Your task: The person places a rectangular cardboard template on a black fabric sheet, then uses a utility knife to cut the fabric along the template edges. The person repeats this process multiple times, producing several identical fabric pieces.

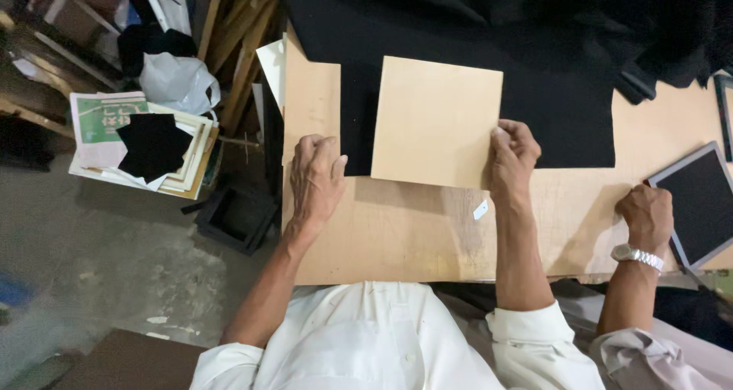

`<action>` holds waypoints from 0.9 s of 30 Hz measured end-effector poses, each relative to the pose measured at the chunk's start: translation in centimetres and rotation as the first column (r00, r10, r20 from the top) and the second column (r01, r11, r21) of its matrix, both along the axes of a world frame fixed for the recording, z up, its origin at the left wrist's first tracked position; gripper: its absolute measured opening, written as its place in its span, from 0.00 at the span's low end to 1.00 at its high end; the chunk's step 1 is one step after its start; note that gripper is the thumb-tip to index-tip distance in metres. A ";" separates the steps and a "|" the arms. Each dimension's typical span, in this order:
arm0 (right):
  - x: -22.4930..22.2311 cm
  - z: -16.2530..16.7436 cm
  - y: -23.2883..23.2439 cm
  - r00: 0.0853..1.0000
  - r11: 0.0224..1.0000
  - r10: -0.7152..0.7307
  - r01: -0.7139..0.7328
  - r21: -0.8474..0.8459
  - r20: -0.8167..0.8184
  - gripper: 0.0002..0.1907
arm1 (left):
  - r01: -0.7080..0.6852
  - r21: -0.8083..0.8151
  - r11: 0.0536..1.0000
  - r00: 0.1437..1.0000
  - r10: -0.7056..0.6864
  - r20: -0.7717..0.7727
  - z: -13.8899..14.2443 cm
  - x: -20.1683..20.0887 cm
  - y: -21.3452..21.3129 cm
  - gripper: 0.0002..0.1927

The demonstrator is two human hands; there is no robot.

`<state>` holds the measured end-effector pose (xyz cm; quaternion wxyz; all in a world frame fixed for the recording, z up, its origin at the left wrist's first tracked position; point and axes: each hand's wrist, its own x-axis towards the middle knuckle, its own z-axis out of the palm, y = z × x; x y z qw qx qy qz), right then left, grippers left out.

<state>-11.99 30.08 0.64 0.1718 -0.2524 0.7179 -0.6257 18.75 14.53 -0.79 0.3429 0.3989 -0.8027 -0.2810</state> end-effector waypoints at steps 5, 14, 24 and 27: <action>0.1 -3.0 -5.6 0.994 0.993 0.106 -0.104 -0.054 0.040 0.05 | 0.161 -0.029 0.987 0.987 -0.161 0.005 0.1 -0.1 -1.5 0.18; 0.6 -3.7 -6.4 0.977 0.975 0.176 -0.156 0.159 -0.120 0.08 | 0.272 -0.073 0.960 0.957 -0.262 0.126 -0.9 0.2 -3.2 0.12; 1.9 -3.3 -4.6 0.880 0.938 0.241 -0.103 0.331 -0.410 0.18 | 0.257 0.010 0.966 0.963 -0.257 0.083 -1.7 0.1 -3.4 0.13; 2.3 -3.0 -4.4 0.918 0.932 0.225 -0.106 0.346 -0.327 0.20 | 0.239 0.063 0.969 0.968 -0.243 0.066 -1.9 0.0 -3.5 0.13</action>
